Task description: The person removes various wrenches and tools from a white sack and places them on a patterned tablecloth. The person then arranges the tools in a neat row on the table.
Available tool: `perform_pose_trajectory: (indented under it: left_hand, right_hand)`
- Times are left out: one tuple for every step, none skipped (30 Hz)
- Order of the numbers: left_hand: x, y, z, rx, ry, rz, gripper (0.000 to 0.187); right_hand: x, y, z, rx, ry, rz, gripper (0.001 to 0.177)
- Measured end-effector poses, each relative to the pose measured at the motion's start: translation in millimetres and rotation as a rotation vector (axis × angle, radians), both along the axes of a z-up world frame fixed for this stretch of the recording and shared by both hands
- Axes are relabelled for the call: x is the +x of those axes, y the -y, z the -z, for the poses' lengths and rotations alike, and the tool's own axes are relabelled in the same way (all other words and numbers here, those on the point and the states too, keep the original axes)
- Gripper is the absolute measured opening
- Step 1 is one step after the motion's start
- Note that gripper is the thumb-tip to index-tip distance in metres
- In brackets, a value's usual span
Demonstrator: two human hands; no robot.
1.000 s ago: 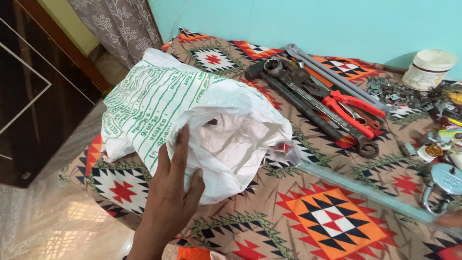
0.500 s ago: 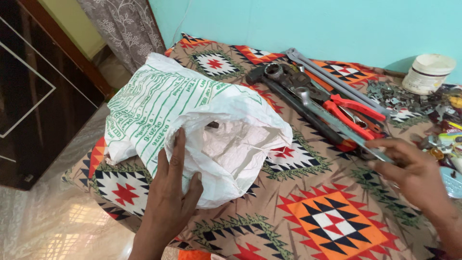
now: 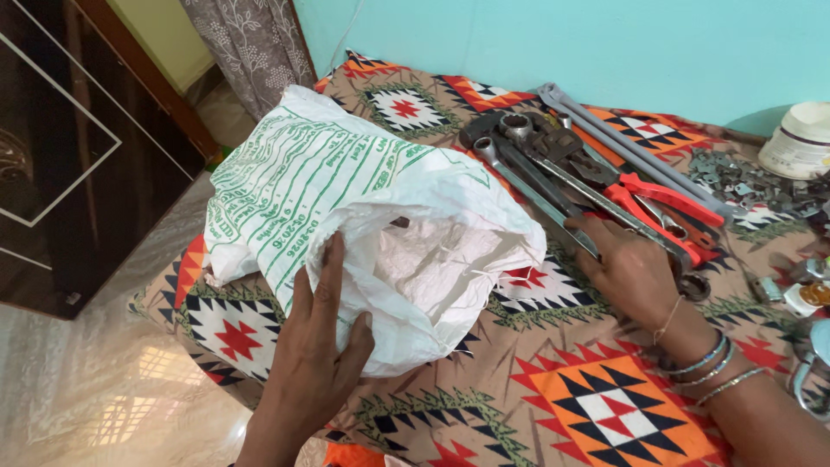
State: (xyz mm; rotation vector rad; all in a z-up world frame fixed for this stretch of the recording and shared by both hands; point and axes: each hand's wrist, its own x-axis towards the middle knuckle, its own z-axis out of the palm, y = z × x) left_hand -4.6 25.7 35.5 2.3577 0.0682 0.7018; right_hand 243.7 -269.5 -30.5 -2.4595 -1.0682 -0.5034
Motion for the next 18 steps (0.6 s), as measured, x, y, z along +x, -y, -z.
perform_pose_trajectory:
  left_hand:
    - [0.2, 0.5, -0.7, 0.005, 0.002, 0.000, 0.079]
    - [0.3, 1.5, -1.5, 0.013, 0.014, 0.006, 0.079]
    - [0.9, 2.3, -2.1, 0.022, 0.026, 0.013, 0.079]
    - [1.2, 3.4, -2.5, 0.031, 0.038, 0.021, 0.079]
    - [1.1, 4.5, -2.7, 0.026, 0.035, 0.022, 0.079]
    - [0.9, 5.4, -2.5, 0.022, 0.032, 0.023, 0.079]
    - [0.3, 5.8, -1.9, 0.016, 0.029, 0.025, 0.078]
    - [0.0, 6.0, -1.0, 0.059, 0.060, 0.030, 0.078]
    - [0.1, 6.7, 0.1, 0.102, 0.091, 0.035, 0.077]
    - [-0.3, 7.1, 0.8, 0.144, 0.122, 0.040, 0.077]
    - [-1.2, 7.6, 1.2, 0.137, 0.149, 0.038, 0.077]
    - [-2.5, 8.2, 1.1, 0.129, 0.175, 0.037, 0.077]
    - [-3.7, 8.3, 0.7, 0.122, 0.201, 0.034, 0.077]
    - [-4.2, 8.6, 0.1, 0.131, 0.216, 0.025, 0.076]
    - [-4.6, 8.8, -0.7, 0.141, 0.230, 0.019, 0.076]
    - [-4.9, 8.7, -2.1, 0.151, 0.244, 0.012, 0.075]
    - [-4.9, 8.0, -4.0, 0.147, 0.237, 0.028, 0.073]
    - [-5.2, 7.3, -6.3, 0.142, 0.230, 0.045, 0.072]
  right_hand:
    - [-1.8, -0.3, -0.9, -0.013, 0.027, -0.009, 0.034]
    - [-4.3, -0.7, -3.4, -0.050, 0.021, 0.016, 0.035]
    - [-7.8, -0.8, -7.3, -0.087, 0.016, 0.043, 0.036]
    - [-11.9, -1.1, -12.2, -0.124, 0.011, 0.069, 0.037]
    - [-16.8, -2.0, -17.7, -0.044, 0.041, 0.031, 0.032]
    - [-22.0, -3.3, -23.9, 0.036, 0.070, -0.008, 0.028]
    - [-28.3, -4.2, -30.5, 0.115, 0.099, -0.044, 0.024]
    - [-33.8, -5.2, -38.3, 0.150, 0.012, -0.085, 0.020]
    - [-38.5, -6.7, -46.7, 0.184, -0.075, -0.127, 0.016]
    - [-44.4, -9.9, -53.8, 0.218, -0.162, -0.169, 0.013]
    - [-52.5, -14.9, -58.8, 0.232, -0.178, -0.274, 0.014]
    - [-61.8, -21.7, -61.6, 0.245, -0.194, -0.378, 0.014]
    - [-69.3, -31.0, -63.3, 0.259, -0.210, -0.484, 0.015]
    - [-74.3, -41.8, -64.2, 0.232, -0.221, -0.522, 0.016]
    - [-78.5, -53.5, -63.4, 0.208, -0.233, -0.558, 0.016]
    - [-81.9, -65.4, -61.2, 0.183, -0.244, -0.594, 0.016]
    - [-82.4, -79.6, -57.5, 0.202, -0.237, -0.602, 0.018]
    - [-79.9, -94.3, -52.6, 0.222, -0.230, -0.611, 0.019]
